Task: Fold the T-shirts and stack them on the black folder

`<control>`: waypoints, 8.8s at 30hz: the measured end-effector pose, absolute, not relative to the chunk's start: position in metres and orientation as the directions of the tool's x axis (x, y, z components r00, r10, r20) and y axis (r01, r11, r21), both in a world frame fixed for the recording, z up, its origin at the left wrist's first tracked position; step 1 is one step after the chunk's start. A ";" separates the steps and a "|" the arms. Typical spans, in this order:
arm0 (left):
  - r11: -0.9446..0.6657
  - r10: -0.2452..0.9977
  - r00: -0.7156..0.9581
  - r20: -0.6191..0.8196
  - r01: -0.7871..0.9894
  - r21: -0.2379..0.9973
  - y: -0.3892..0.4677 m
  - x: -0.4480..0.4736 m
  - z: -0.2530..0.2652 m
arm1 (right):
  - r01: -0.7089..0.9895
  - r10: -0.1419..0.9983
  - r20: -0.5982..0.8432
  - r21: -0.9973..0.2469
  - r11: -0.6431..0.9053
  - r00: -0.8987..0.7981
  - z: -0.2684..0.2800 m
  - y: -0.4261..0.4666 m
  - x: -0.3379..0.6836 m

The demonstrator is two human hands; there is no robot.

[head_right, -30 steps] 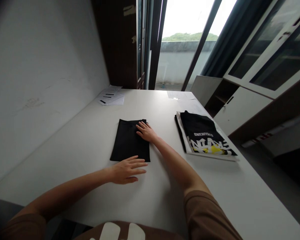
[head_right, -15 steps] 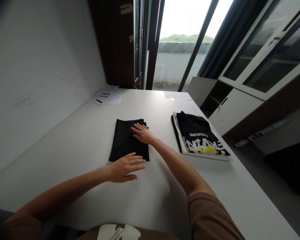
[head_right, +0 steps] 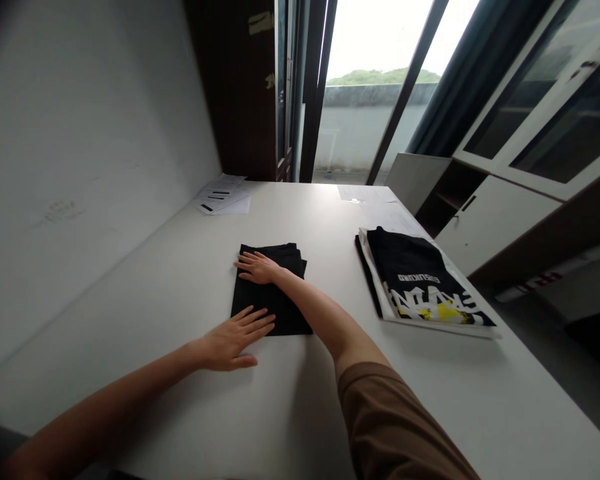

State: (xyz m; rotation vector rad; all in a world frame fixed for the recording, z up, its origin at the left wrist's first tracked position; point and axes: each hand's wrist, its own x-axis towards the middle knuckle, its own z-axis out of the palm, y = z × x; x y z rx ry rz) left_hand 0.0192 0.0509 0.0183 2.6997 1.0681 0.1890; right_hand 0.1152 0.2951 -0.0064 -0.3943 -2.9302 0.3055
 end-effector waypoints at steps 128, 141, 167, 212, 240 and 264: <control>-0.069 0.855 0.517 -0.046 0.201 0.977 0.082 0.087 0.008 | 0.407 0.914 0.195 -0.848 0.340 -0.356 0.004 0.230 0.260; -0.201 0.819 0.573 -0.023 0.325 0.924 0.083 0.087 0.009 | 0.884 0.861 0.508 -0.410 0.225 0.017 0.131 0.256 0.436; -0.164 0.817 0.574 -0.056 0.324 0.932 0.087 0.087 0.009 | 0.963 0.942 0.213 -0.133 -0.236 0.261 0.066 0.353 0.599; -0.187 0.828 0.559 -0.043 0.346 0.919 0.087 0.089 0.010 | 0.968 0.971 0.101 -0.155 -0.199 0.216 0.016 0.254 0.535; -0.180 0.832 0.552 -0.049 0.353 0.918 0.088 0.089 0.004 | 0.999 0.991 0.133 -0.041 -0.004 0.010 0.017 0.275 0.513; -0.150 0.834 0.549 -0.053 0.318 0.936 0.089 0.093 0.007 | 0.993 0.997 -0.040 -0.099 -0.065 0.062 0.026 0.382 0.502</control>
